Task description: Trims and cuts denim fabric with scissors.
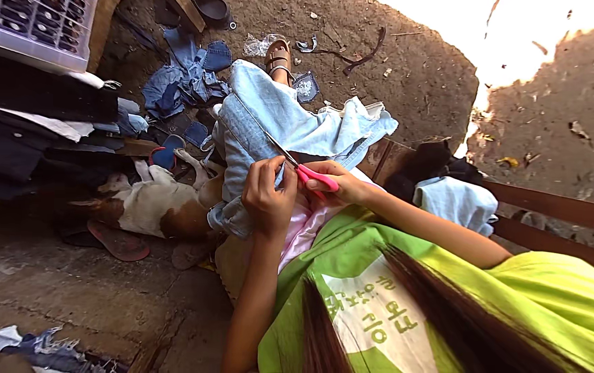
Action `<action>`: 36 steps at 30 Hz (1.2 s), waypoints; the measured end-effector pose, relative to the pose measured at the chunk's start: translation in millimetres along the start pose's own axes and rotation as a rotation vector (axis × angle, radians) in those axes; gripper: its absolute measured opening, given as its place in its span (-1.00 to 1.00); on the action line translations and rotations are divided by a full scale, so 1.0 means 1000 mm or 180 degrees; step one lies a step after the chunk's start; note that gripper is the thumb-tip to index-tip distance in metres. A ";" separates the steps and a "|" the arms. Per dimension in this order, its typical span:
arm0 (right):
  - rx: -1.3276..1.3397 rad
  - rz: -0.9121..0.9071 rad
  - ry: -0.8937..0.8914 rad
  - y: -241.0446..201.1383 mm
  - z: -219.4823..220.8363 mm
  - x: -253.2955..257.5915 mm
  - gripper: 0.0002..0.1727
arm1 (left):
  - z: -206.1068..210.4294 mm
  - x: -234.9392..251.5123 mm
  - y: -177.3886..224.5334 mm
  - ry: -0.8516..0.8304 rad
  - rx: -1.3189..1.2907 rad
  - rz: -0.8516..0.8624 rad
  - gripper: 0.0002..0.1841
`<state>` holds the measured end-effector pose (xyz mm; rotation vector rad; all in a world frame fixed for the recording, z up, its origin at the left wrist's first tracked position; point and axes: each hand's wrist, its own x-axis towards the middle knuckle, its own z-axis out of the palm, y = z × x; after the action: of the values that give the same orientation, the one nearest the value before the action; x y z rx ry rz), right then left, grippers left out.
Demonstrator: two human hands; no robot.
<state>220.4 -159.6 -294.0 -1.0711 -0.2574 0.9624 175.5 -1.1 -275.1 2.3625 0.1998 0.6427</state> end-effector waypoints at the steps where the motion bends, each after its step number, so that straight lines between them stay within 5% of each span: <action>1: 0.0030 0.0002 -0.0024 0.000 0.000 0.001 -0.57 | 0.000 0.000 0.000 0.0014 -0.0030 -0.0001 -0.87; 36: -0.0157 0.0051 0.0134 -0.006 0.011 -0.002 -0.60 | 0.004 -0.003 0.000 0.0259 -0.0139 0.0083 -0.90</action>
<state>215.8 -155.4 -283.3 -1.1389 -0.2392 0.9511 174.5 -4.2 -278.6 2.3026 0.1893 0.7490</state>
